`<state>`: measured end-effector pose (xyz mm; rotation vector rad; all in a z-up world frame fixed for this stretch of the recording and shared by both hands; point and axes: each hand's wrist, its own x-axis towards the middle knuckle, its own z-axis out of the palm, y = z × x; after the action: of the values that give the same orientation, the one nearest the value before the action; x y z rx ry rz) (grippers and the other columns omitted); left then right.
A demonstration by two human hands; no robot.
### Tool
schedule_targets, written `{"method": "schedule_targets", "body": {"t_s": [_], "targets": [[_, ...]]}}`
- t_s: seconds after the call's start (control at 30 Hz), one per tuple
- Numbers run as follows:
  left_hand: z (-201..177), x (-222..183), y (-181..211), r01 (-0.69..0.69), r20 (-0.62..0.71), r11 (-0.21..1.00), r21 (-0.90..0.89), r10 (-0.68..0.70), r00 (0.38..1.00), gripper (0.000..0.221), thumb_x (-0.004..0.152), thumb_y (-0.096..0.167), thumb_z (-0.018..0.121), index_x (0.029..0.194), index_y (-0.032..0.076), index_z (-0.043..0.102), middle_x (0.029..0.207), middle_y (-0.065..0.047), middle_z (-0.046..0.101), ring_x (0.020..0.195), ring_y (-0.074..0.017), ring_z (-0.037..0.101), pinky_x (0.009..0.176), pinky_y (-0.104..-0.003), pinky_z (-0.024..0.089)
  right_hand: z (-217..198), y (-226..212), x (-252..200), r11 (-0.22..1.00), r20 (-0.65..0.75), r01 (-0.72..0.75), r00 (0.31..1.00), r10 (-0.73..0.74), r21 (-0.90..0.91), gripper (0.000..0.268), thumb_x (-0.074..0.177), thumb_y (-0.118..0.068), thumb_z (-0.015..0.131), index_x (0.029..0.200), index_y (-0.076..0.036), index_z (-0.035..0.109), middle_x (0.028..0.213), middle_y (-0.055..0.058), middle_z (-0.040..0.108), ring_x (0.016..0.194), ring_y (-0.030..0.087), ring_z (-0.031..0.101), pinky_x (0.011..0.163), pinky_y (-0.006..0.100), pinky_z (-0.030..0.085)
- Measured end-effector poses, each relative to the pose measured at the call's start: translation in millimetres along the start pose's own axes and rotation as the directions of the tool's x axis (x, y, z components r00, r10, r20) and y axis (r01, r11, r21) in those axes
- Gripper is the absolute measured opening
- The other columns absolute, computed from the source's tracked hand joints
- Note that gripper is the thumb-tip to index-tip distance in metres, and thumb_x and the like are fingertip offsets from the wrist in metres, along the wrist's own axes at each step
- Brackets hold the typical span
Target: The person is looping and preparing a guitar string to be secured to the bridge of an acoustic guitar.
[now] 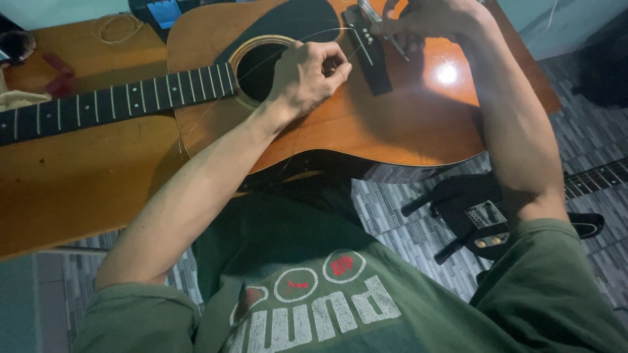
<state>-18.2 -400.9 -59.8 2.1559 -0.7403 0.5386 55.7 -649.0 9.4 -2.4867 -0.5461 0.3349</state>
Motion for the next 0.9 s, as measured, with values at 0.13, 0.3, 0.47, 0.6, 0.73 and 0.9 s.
{"method": "schedule_targets", "body": {"t_s": [0.13,0.3,0.47,0.6,0.73,0.9], "targets": [[2,0,-3,0.002,0.007,1.0,-0.009,-0.002,1.0,0.013,0.091,0.022,0.072,0.08,0.017,0.075,0.069,0.005,0.074,0.06,-0.0078,0.069,0.047,-0.024,0.055,0,15,6,0.981,-0.106,0.052,0.992,-0.073,-0.186,0.034,0.11,-0.038,0.077,0.108,-0.007,0.066,0.074,0.01,0.067,0.057,0.019,0.064,0.052,0.031,0.051],[17,-3,-28,-0.028,-0.051,0.996,0.089,0.032,0.998,0.034,0.092,0.037,0.075,0.112,0.01,0.075,0.095,-0.007,0.079,0.069,-0.0159,0.071,0.049,-0.026,0.056,0,17,8,0.913,-0.107,0.176,0.967,-0.23,-0.368,0.029,0.109,-0.039,0.078,0.104,-0.011,0.073,0.083,0.007,0.067,0.064,0.019,0.063,0.055,0.033,0.048],[-9,-1,7,-0.047,0.045,0.999,-0.024,0.049,0.998,0.03,0.1,0.034,0.066,0.077,0.015,0.064,0.072,0.002,0.074,0.053,-0.0143,0.065,0.046,-0.032,0.051,2,12,6,0.84,-0.034,0.241,0.955,-0.293,-0.487,0.022,0.098,-0.045,0.082,0.106,-0.025,0.079,0.1,0.003,0.065,0.081,0.022,0.059,0.065,0.037,0.045],[2,-1,-10,-0.054,0.028,0.998,0.023,0.053,0.998,0.031,0.097,0.044,0.066,0.08,0.018,0.067,0.058,0.003,0.063,0.041,-0.0131,0.052,0.038,-0.031,0.046,7,19,5,0.871,-0.086,0.172,0.968,-0.237,-0.46,0.019,0.107,-0.043,0.077,0.105,-0.024,0.078,0.08,0.001,0.057,0.069,0.019,0.052,0.06,0.035,0.037],[6,-1,-13,-0.064,-0.008,0.997,0.053,0.065,0.998,0.041,0.1,0.042,0.068,0.071,0.015,0.057,0.057,0.002,0.059,0.042,-0.0145,0.048,0.038,-0.033,0.042,12,36,19,0.961,-0.06,0.192,0.976,-0.207,-0.201,0.008,0.105,-0.023,0.079,0.1,-0.017,0.078,0.085,-0.002,0.062,0.069,0.014,0.052,0.064,0.029,0.041],[3,-2,-15,-0.098,0.003,0.992,0.076,0.098,0.995,0.026,0.096,0.032,0.07,0.078,0.013,0.066,0.057,-0.001,0.061,0.043,-0.0165,0.05,0.04,-0.032,0.046,9,48,25,0.884,0.008,0.355,0.929,-0.37,-0.304,0.018,0.108,-0.024,0.08,0.101,-0.008,0.075,0.085,0.005,0.068,0.07,0.019,0.06,0.063,0.033,0.047]]}}
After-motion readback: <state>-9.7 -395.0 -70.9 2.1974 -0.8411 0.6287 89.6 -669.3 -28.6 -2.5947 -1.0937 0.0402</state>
